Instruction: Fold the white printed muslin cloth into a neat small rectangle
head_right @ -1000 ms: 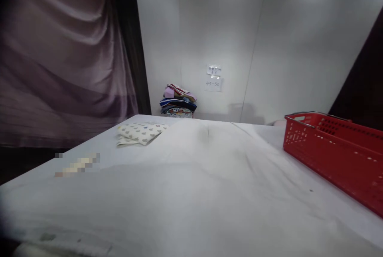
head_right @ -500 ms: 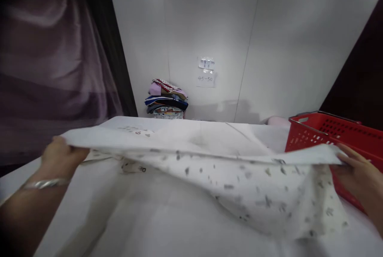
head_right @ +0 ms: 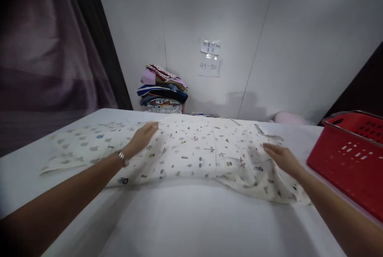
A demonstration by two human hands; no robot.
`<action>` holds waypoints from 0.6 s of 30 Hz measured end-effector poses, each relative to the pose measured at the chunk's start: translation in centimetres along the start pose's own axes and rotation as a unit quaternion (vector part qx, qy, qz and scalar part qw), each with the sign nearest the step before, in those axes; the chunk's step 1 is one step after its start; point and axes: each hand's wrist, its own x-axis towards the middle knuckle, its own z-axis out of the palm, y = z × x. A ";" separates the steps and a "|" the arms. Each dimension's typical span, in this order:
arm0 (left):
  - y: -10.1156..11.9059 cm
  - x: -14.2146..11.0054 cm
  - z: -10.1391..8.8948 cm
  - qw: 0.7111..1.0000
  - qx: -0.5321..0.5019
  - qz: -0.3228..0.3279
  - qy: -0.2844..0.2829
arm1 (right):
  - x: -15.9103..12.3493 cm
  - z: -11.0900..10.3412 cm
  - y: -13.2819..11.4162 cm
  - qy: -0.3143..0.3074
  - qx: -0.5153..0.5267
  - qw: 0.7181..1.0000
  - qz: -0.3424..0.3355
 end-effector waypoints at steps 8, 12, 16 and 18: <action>-1.9 -14.1 -2.7 0.934 0.243 0.175 -0.196 | -14.2 1.4 7.8 -0.045 -0.182 0.966 -0.178; -1.5 -12.5 -1.8 0.912 0.344 0.087 -0.207 | -12.7 1.6 8.2 -0.011 -0.240 0.963 -0.125; 0.2 -11.8 -2.9 0.887 0.401 0.055 -0.221 | -11.8 -0.8 7.4 -0.002 -0.228 0.966 -0.122; 0.7 -13.1 -4.8 0.890 0.397 0.061 -0.218 | -13.3 -2.8 7.9 0.007 -0.225 0.965 -0.135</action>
